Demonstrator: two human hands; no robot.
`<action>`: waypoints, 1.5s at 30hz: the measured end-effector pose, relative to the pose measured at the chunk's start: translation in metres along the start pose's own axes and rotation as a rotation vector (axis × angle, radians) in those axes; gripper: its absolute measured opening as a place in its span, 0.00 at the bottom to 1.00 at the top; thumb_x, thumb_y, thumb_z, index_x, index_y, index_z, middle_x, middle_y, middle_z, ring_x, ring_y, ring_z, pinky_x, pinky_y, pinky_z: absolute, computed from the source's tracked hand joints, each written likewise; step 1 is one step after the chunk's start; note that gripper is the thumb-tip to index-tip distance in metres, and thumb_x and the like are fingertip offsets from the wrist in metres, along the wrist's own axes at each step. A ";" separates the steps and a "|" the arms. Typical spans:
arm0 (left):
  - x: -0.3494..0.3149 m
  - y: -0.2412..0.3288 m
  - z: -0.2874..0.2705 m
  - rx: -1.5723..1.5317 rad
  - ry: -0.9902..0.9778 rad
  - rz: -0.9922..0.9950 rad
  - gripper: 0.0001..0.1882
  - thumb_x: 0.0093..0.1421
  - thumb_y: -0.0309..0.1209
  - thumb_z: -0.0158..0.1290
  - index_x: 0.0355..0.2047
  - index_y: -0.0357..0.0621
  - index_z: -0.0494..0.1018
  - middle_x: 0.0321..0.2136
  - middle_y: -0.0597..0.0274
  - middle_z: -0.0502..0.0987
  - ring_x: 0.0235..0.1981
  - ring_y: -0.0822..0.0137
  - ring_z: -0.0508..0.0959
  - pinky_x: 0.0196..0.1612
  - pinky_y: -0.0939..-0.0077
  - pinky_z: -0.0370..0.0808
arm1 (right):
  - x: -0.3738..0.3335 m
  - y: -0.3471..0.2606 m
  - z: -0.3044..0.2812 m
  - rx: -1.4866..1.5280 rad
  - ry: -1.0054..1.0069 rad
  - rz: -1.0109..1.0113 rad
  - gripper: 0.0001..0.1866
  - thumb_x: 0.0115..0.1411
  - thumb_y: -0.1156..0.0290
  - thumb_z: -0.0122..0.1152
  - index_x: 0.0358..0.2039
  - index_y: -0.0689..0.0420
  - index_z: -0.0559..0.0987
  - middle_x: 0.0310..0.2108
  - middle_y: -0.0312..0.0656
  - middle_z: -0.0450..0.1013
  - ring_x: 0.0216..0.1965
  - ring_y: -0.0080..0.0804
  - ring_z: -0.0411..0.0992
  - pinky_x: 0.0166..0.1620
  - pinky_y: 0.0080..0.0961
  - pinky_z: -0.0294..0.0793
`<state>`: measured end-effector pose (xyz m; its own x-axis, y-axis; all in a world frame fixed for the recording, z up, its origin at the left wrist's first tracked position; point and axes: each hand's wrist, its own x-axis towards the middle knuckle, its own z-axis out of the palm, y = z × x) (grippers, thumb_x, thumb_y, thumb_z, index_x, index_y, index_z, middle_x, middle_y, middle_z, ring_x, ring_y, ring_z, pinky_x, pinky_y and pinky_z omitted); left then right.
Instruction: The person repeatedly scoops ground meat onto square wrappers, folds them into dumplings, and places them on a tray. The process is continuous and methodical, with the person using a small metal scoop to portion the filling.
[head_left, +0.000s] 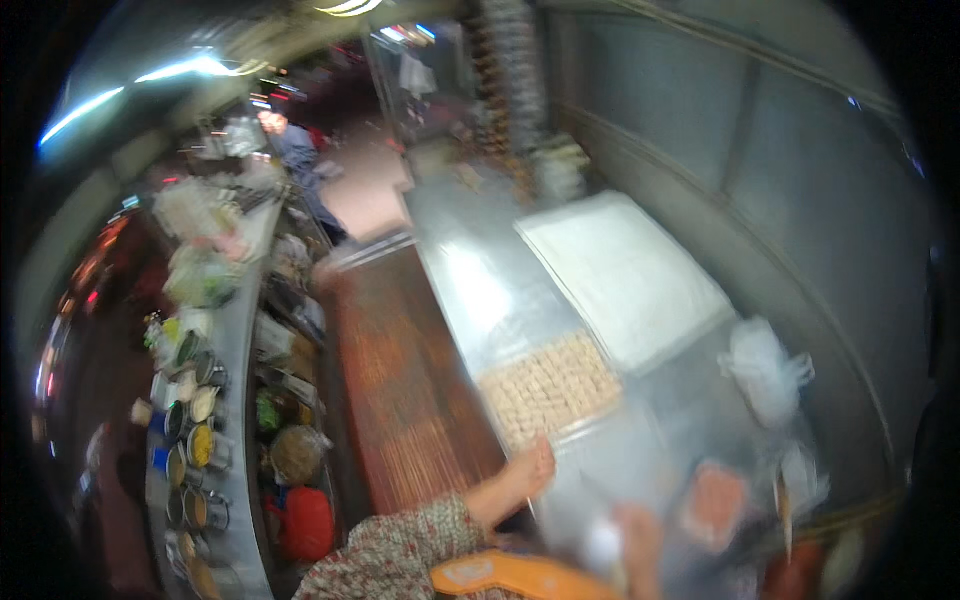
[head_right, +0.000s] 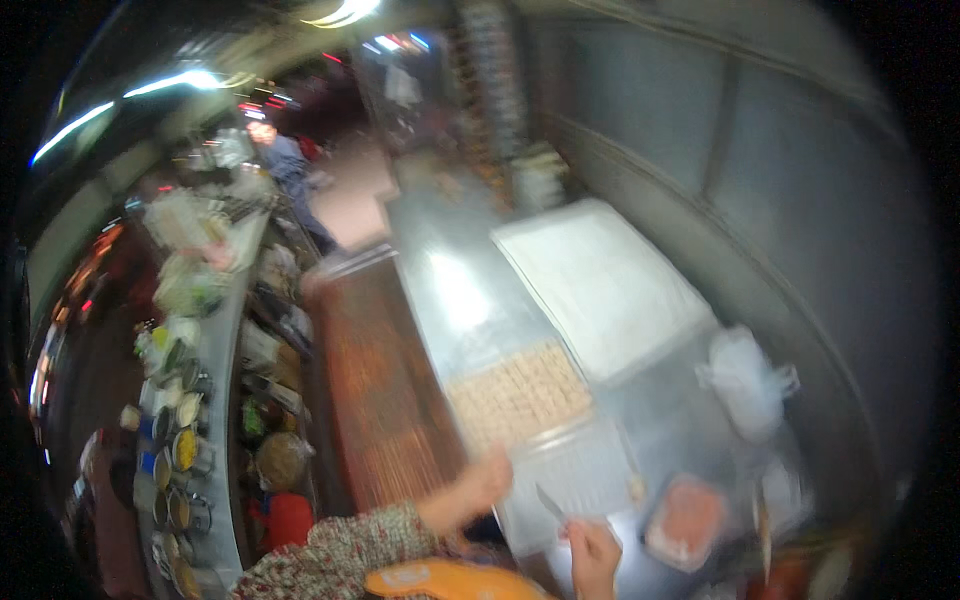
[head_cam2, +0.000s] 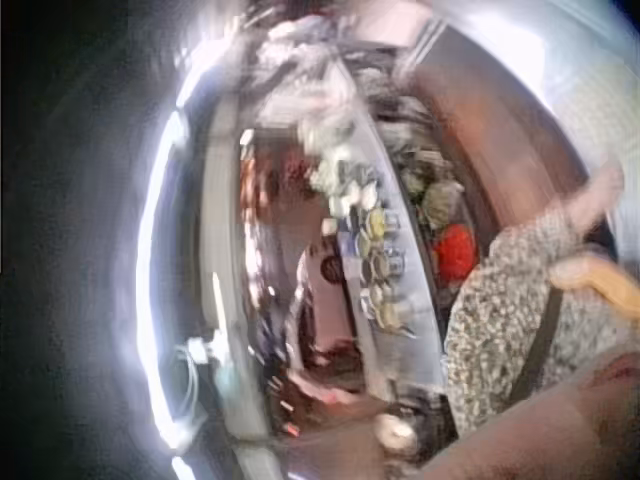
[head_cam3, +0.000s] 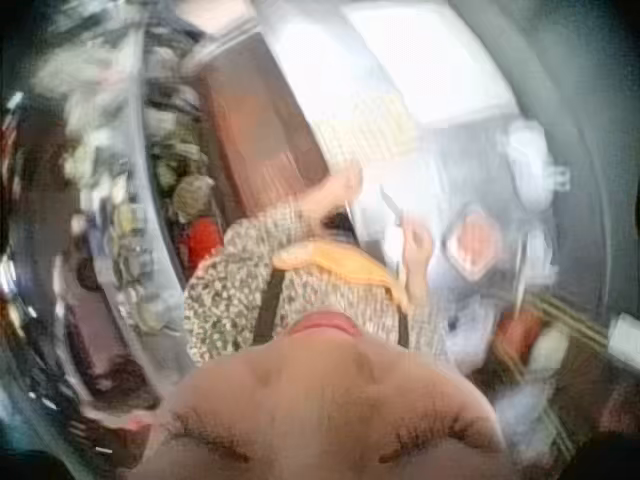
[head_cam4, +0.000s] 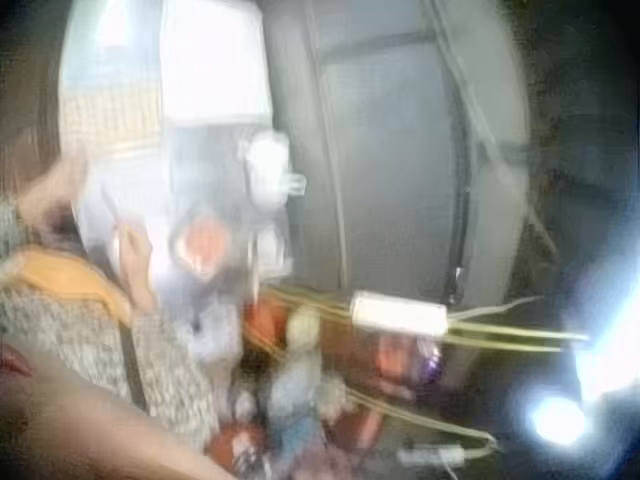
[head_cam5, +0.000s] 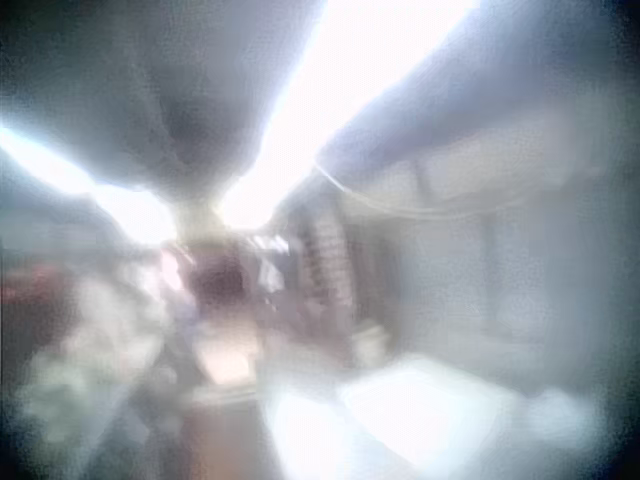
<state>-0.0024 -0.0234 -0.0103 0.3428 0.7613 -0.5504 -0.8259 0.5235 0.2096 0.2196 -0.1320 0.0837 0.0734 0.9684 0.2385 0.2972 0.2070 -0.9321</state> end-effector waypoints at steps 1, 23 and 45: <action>0.006 -0.003 0.009 -0.121 -0.078 -0.084 0.15 0.64 0.46 0.46 0.28 0.50 0.68 0.20 0.69 0.69 0.20 0.74 0.70 0.19 0.82 0.69 | -0.004 -0.003 -0.004 0.094 0.086 0.130 0.05 0.55 0.80 0.56 0.27 0.64 0.79 0.26 0.41 0.76 0.28 0.30 0.72 0.33 0.23 0.70; 0.111 -0.136 0.070 1.053 -0.135 0.095 0.19 0.51 0.19 0.54 0.44 0.39 0.66 0.35 0.61 0.70 0.35 0.72 0.71 0.38 0.79 0.70 | -0.057 0.022 -0.096 0.177 0.453 0.436 0.09 0.60 0.78 0.54 0.39 0.70 0.77 0.36 0.44 0.71 0.32 0.30 0.74 0.37 0.21 0.76; 0.129 -0.146 0.053 1.780 -0.404 0.721 0.06 0.53 0.25 0.56 0.32 0.37 0.74 0.31 0.54 0.77 0.29 0.58 0.78 0.33 0.71 0.74 | -0.015 0.104 -0.130 -0.364 0.596 0.252 0.08 0.57 0.78 0.57 0.35 0.67 0.79 0.33 0.44 0.74 0.33 0.28 0.73 0.37 0.19 0.70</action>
<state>0.1861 0.0192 -0.0688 0.4822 0.8667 0.1277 0.3905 -0.3431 0.8542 0.3735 -0.1429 0.0191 0.6544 0.7192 0.2336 0.4925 -0.1709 -0.8534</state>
